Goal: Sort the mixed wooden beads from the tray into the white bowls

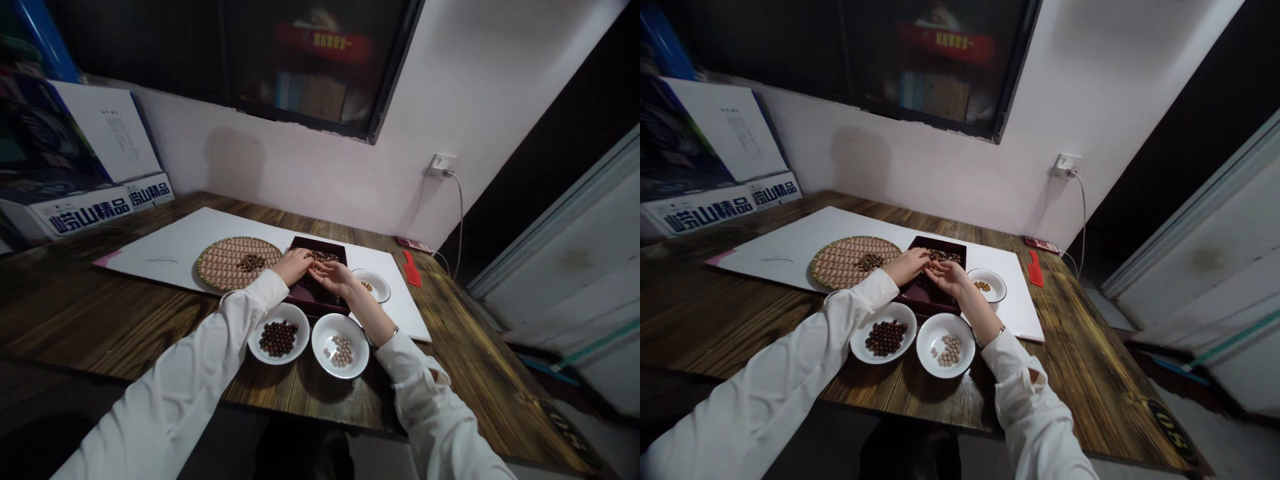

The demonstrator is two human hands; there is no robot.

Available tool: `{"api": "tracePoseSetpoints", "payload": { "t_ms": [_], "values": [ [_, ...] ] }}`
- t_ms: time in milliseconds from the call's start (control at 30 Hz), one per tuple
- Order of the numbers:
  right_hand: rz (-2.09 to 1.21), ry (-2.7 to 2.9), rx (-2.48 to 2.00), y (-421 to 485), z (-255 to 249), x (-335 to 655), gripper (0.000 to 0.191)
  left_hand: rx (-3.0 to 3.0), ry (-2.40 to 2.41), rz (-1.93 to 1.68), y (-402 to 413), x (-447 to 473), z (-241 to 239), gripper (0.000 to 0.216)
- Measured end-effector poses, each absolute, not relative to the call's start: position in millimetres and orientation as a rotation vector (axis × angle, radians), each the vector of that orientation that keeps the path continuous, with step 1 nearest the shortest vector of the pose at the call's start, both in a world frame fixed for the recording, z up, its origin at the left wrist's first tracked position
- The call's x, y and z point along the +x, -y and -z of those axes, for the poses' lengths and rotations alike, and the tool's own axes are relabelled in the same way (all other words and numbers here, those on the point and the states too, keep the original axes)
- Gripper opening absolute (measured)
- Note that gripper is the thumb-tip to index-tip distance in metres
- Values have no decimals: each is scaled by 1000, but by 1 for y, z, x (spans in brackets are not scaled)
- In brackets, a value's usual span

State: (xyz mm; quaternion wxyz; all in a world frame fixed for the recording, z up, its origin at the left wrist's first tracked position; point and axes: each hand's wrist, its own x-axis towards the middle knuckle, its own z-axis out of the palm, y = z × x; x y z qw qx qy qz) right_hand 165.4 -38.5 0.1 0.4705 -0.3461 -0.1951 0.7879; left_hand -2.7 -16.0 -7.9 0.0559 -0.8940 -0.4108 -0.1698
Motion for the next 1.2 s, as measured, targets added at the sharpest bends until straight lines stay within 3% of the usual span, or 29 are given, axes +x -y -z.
{"api": "tracePoseSetpoints", "payload": {
  "t_ms": [200, 567, 767, 1200],
  "values": [
    [-1917, 455, -798, 36, 3, 166, 36, -2724, 1227, 549, 12, -3, 11, 25],
    [-1851, 456, -884, 40, -1, 165, 29, -2657, 1366, 438, 20, -3, 6, 29],
    [-1817, 481, -976, 36, 0, 169, 40, -2584, 1451, 296, 23, -3, 7, 29],
    [-1658, 596, -1012, 30, 7, 167, 42, -2649, 1385, 262, 17, -3, 8, 24]
  ]
}}
